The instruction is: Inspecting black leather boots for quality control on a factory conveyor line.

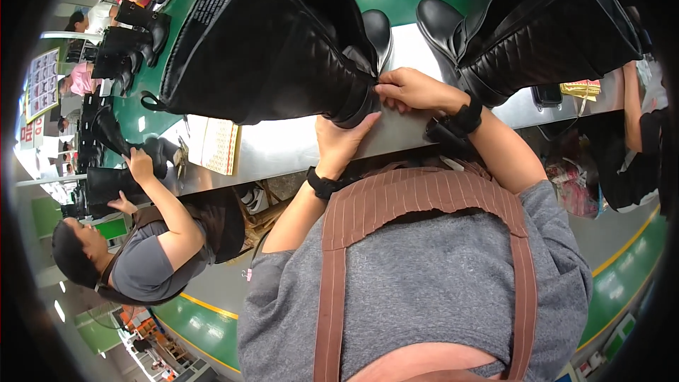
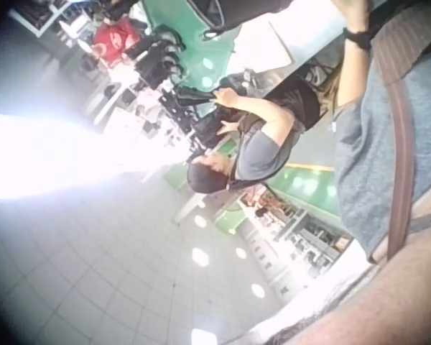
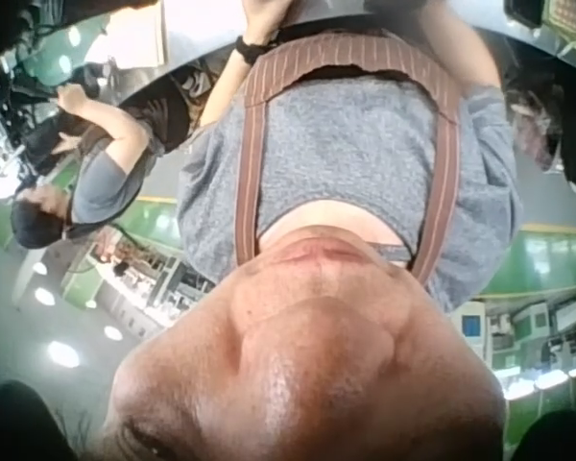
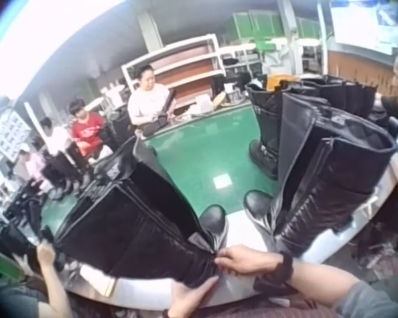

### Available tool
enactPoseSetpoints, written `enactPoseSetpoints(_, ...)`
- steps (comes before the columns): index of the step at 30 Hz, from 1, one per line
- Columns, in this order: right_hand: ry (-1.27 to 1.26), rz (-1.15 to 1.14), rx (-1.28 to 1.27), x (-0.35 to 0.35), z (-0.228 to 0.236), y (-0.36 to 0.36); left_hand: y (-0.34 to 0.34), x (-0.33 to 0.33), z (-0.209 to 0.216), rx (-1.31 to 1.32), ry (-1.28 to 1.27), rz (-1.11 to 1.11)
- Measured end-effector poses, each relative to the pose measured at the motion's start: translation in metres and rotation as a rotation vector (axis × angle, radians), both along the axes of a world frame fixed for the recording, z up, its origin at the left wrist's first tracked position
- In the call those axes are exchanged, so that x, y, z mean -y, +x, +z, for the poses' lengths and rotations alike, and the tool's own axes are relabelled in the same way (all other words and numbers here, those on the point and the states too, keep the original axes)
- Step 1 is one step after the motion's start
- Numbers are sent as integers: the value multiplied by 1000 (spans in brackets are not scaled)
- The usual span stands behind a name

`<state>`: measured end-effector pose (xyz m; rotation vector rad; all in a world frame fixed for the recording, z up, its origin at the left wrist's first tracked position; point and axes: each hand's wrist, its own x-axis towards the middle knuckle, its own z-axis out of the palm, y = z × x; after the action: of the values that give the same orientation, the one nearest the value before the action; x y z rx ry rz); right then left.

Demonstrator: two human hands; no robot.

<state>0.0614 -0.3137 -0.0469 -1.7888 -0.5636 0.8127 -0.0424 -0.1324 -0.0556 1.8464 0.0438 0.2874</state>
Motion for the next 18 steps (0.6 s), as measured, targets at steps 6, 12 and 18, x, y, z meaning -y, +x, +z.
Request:
enactPoseSetpoints(6, 168, -165, -187, -7, 11, -13, -1, 1, 7, -34, 22, 91)
enactPoseSetpoints(12, 529, -185, -257, -5, 64, -25, 1, -2, 12, -163, 65, 37)
enactPoseSetpoints(18, 617, -126, -89, -3, 142, -27, 2, -2, 13, -131, 215, 52)
